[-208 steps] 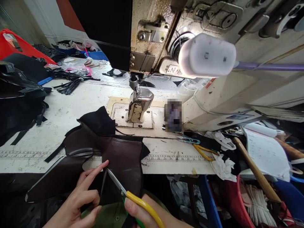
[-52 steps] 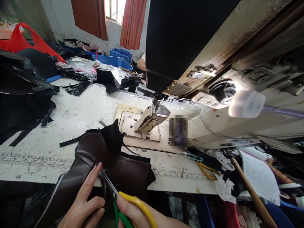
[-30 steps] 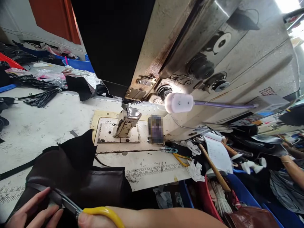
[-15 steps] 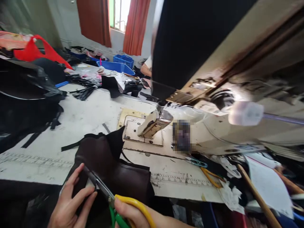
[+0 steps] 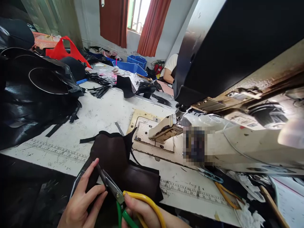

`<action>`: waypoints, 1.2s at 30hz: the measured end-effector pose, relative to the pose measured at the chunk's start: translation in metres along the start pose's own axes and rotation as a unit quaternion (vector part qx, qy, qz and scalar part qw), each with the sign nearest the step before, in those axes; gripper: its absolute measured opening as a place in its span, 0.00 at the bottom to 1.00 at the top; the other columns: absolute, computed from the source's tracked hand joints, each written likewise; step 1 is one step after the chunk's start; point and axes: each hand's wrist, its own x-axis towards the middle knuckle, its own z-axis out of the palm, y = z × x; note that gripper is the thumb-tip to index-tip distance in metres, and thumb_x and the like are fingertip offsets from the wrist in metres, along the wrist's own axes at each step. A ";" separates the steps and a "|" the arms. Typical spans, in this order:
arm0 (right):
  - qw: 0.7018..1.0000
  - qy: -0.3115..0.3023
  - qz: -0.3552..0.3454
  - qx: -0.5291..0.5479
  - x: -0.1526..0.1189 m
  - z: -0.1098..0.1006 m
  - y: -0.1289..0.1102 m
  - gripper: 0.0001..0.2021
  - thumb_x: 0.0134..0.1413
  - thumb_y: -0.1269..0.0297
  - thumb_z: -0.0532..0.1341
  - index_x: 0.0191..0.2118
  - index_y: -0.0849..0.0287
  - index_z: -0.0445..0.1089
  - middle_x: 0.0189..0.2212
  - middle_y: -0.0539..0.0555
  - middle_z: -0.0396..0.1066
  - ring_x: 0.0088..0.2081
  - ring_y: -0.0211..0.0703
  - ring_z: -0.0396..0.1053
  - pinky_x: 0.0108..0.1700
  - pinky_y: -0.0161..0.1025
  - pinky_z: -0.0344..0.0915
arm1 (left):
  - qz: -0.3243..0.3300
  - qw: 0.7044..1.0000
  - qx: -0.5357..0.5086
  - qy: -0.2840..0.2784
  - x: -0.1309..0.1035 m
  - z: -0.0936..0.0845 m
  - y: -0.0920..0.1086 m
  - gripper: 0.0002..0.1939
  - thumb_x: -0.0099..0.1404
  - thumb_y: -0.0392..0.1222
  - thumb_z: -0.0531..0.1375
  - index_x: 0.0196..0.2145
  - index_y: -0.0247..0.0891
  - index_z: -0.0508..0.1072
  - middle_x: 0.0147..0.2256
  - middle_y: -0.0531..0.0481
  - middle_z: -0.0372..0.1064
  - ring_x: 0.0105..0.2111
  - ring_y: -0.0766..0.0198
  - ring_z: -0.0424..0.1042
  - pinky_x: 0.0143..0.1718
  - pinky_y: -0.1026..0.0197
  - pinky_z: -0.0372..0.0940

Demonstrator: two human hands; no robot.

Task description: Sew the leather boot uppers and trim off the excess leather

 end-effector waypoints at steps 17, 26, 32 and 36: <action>0.997 0.012 0.037 0.062 0.000 0.004 -0.018 0.34 0.57 0.36 0.54 0.24 0.69 0.71 0.14 0.49 0.55 0.17 0.30 0.53 0.19 0.28 0.46 | -0.109 0.988 -0.109 -0.006 0.006 -0.012 0.007 0.11 0.68 0.37 0.53 0.28 0.40 0.70 0.71 0.47 0.36 0.67 0.46 0.48 0.57 0.51 0.64; 0.999 0.030 -0.007 -0.037 0.027 0.016 -0.014 0.39 0.58 0.31 0.46 0.23 0.67 0.69 0.14 0.49 0.56 0.17 0.29 0.53 0.19 0.30 0.44 | -0.106 0.983 -0.149 0.000 0.002 -0.012 0.001 0.12 0.68 0.36 0.53 0.27 0.39 0.69 0.71 0.44 0.31 0.67 0.44 0.46 0.59 0.49 0.61; 0.994 -0.055 0.037 0.084 0.031 0.022 -0.041 0.35 0.55 0.32 0.51 0.24 0.66 0.68 0.13 0.46 0.55 0.13 0.28 0.51 0.14 0.28 0.41 | -0.061 0.985 -0.163 -0.013 -0.001 -0.016 -0.008 0.12 0.67 0.34 0.54 0.25 0.39 0.70 0.71 0.45 0.28 0.67 0.44 0.43 0.58 0.51 0.62; 0.977 -0.075 0.095 0.176 0.041 0.028 -0.060 0.32 0.58 0.36 0.53 0.29 0.67 0.70 0.16 0.45 0.56 0.13 0.28 0.53 0.12 0.27 0.45 | -0.041 0.985 -0.164 -0.021 -0.003 -0.017 -0.012 0.12 0.66 0.34 0.54 0.25 0.38 0.70 0.71 0.46 0.25 0.68 0.41 0.40 0.59 0.45 0.60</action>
